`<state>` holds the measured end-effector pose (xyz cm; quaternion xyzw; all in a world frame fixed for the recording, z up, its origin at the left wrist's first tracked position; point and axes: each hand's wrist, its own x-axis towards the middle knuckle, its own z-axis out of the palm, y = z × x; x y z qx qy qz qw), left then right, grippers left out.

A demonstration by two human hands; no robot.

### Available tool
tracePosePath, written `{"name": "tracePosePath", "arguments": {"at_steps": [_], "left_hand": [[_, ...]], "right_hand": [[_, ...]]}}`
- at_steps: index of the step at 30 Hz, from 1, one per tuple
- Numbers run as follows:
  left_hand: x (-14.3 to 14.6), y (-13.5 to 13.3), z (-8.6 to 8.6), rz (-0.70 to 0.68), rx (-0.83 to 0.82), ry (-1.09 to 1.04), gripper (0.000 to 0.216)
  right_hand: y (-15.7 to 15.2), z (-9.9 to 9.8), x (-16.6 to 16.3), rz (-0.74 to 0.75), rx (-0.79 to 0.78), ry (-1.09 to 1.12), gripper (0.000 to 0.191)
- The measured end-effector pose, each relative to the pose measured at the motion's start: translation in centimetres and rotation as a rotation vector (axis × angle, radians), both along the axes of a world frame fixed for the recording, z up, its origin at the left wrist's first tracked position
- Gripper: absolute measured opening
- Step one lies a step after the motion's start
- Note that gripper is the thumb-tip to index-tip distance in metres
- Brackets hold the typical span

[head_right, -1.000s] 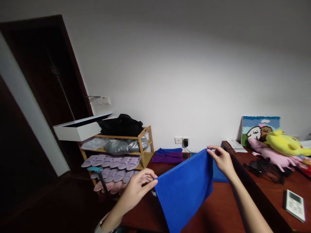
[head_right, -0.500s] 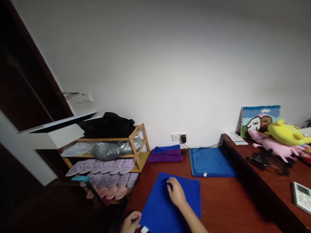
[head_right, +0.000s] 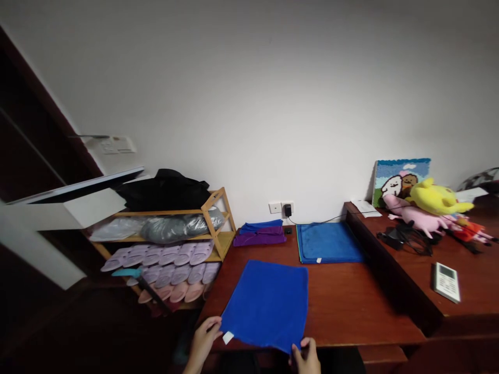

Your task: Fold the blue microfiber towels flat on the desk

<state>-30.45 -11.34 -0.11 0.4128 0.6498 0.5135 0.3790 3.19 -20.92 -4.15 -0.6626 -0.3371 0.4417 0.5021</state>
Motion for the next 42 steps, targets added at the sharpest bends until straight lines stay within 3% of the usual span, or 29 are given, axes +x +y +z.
{"name": "tracePosePath", "arguments": {"at_steps": [3,7,13,17,20,24,27,31,35,42], "left_hand": [[0.3,-0.5,0.5,-0.036,-0.003,0.041,0.066],[1.5,-1.6,1.0,-0.127,-0.025,0.117,0.054],[3.1,-3.0,1.0,-0.267,-0.069,0.222,0.029],[2.9,-3.5,1.1,-0.310,-0.085,0.257,0.024],[2.4,-3.5,0.8,-0.323,-0.102,0.291,0.024],[2.0,-3.4,0.0,-0.311,-0.125,0.314,0.024],[1.7,-3.4,-0.7,-0.298,-0.141,0.319,0.026],[1.2,-3.6,-1.1,-0.271,-0.174,0.258,0.033],[1.0,-3.6,-0.6,-0.240,-0.236,0.162,0.042],[1.6,-4.0,0.8,-0.242,-0.226,0.120,0.046]], "right_hand": [[1.1,1.5,1.1,-0.028,0.110,0.041,0.058],[2.5,2.9,5.6,-0.014,0.237,-0.098,0.041],[1.4,2.4,8.7,0.163,0.157,-0.259,0.032],[1.1,2.5,9.6,0.182,0.130,-0.335,0.032],[3.1,3.6,10.4,0.157,0.148,-0.498,0.032],[7.9,5.5,9.3,0.136,0.216,-0.705,0.047],[10.2,5.4,6.7,0.225,0.231,-0.802,0.059],[9.8,3.0,4.6,0.409,0.166,-0.953,0.064],[9.2,1.5,5.6,0.432,0.142,-0.980,0.060],[11.1,4.1,8.1,0.389,0.107,-0.941,0.061]]}}
